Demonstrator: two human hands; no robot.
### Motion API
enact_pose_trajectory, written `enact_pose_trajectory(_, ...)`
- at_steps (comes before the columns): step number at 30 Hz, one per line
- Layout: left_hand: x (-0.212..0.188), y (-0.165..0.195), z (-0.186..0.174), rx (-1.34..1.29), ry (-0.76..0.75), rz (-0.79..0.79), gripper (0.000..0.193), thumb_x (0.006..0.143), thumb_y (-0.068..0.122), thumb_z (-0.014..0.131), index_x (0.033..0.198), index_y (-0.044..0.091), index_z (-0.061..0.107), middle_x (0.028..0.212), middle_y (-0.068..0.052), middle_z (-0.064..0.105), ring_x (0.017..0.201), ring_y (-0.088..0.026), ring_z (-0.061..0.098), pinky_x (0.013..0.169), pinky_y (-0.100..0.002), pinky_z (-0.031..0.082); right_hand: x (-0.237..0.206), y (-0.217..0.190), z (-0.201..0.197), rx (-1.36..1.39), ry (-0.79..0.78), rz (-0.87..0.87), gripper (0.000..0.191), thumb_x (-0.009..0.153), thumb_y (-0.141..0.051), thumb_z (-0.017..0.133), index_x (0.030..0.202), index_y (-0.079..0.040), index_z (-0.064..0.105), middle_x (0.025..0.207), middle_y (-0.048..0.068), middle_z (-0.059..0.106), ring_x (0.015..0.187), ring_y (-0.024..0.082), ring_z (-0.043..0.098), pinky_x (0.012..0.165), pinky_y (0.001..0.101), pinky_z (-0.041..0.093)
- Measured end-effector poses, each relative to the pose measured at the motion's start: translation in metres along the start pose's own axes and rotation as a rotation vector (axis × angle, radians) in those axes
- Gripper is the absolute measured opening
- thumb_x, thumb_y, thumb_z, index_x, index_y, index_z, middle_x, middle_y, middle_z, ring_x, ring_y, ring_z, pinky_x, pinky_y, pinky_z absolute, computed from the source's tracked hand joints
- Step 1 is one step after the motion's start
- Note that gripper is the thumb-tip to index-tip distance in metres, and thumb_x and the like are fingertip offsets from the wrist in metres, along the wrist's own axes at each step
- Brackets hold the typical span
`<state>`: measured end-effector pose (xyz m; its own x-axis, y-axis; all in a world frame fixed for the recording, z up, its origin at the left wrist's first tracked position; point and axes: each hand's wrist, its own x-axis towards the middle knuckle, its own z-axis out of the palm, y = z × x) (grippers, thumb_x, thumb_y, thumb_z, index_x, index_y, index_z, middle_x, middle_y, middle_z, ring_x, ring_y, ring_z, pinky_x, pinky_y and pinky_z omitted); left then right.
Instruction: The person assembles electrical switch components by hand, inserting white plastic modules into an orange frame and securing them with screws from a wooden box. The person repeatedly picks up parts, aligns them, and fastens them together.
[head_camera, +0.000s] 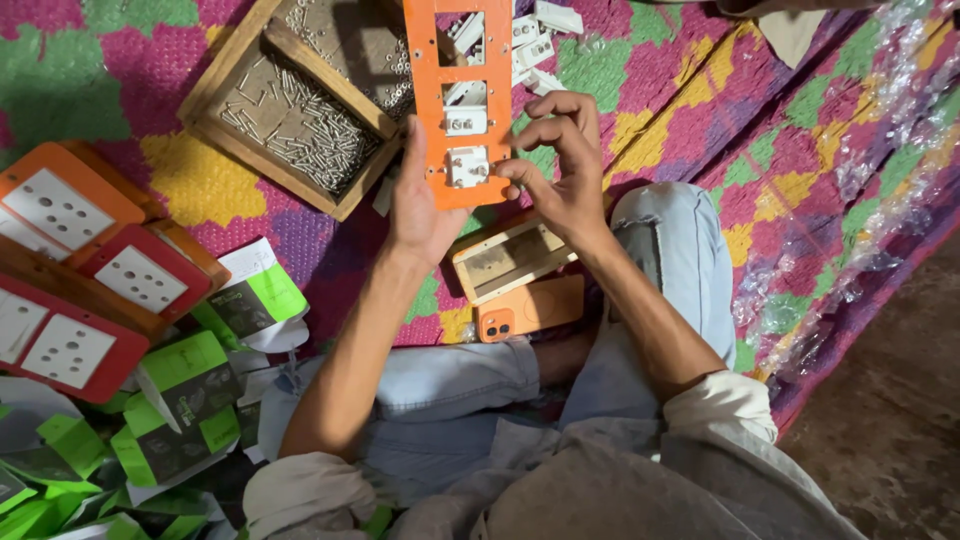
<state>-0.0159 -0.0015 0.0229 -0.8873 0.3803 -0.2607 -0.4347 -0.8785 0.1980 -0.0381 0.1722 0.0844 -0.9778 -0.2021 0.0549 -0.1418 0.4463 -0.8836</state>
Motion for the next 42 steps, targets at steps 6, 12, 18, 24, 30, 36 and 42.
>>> enact_pose_trajectory(6,0.0009,-0.0009,-0.0031,-0.001,0.019,-0.004,0.069,0.109,0.060,0.035,0.149,0.005,0.047,0.134,-0.015,0.063,0.115,-0.030,0.066,0.088,-0.055,0.059,-0.0003,-0.0051,-0.0017,-0.144,-0.028,-0.100,0.018,0.090,-0.006,0.089,0.098,-0.006,0.072,0.121,0.008,0.050,0.123,0.022,0.053,0.106,0.0389,0.045)
enact_pose_trajectory(12,0.0001,0.0001,-0.0031,-0.008,0.001,0.000,0.069,0.109,0.060,0.036,0.149,0.005,0.048,0.133,-0.015,0.064,0.113,-0.030,0.066,0.088,-0.054,0.059,-0.0029,-0.0023,-0.0035,-0.134,-0.088,-0.040,0.037,0.091,-0.011,0.085,0.125,-0.004,0.073,0.135,0.011,0.051,0.131,0.025,0.051,0.107,0.0385,0.049)
enact_pose_trajectory(18,-0.0003,0.0031,0.0008,0.010,0.026,-0.009,0.070,0.108,0.061,0.036,0.148,0.005,0.048,0.131,-0.016,0.064,0.113,-0.032,0.067,0.086,-0.054,0.060,-0.0043,0.0009,-0.0040,-0.191,-0.038,-0.056,0.042,0.087,-0.015,0.090,0.124,-0.011,0.073,0.128,0.009,0.051,0.122,0.024,0.051,0.100,0.0364,0.049)
enact_pose_trajectory(24,0.0003,0.0029,0.0004,0.026,0.042,-0.023,0.074,0.105,0.063,0.035,0.148,0.004,0.048,0.132,-0.018,0.065,0.114,-0.031,0.067,0.085,-0.053,0.060,-0.0048,0.0011,-0.0041,-0.180,-0.028,-0.101,0.033,0.092,-0.013,0.092,0.113,-0.017,0.066,0.124,0.005,0.049,0.122,0.019,0.053,0.105,0.0348,0.047)
enact_pose_trajectory(30,0.0005,0.0016,-0.0027,0.012,0.024,-0.018,0.074,0.107,0.064,0.037,0.148,0.004,0.049,0.129,-0.018,0.064,0.111,-0.031,0.067,0.085,-0.053,0.060,-0.0044,-0.0035,-0.0061,-0.180,-0.108,-0.064,0.046,0.089,-0.011,0.088,0.132,-0.013,0.071,0.135,0.009,0.051,0.129,0.024,0.053,0.109,0.0397,0.048)
enact_pose_trajectory(36,0.0004,0.0025,0.0002,0.031,0.033,-0.016,0.073,0.107,0.064,0.036,0.148,0.004,0.048,0.128,-0.016,0.065,0.109,-0.030,0.068,0.083,-0.053,0.060,-0.0015,-0.0046,-0.0070,-0.290,-0.087,-0.143,0.054,0.084,-0.013,0.092,0.132,-0.007,0.069,0.132,0.011,0.052,0.127,0.027,0.051,0.108,0.0431,0.044)
enact_pose_trajectory(42,-0.0003,0.0046,0.0026,0.030,0.014,-0.016,0.072,0.106,0.063,0.035,0.145,0.004,0.049,0.126,-0.017,0.067,0.106,-0.030,0.069,0.082,-0.052,0.061,-0.0014,-0.0053,-0.0052,-0.211,-0.064,-0.130,0.042,0.085,-0.011,0.092,0.120,-0.009,0.068,0.128,0.008,0.049,0.127,0.026,0.051,0.108,0.0413,0.046)
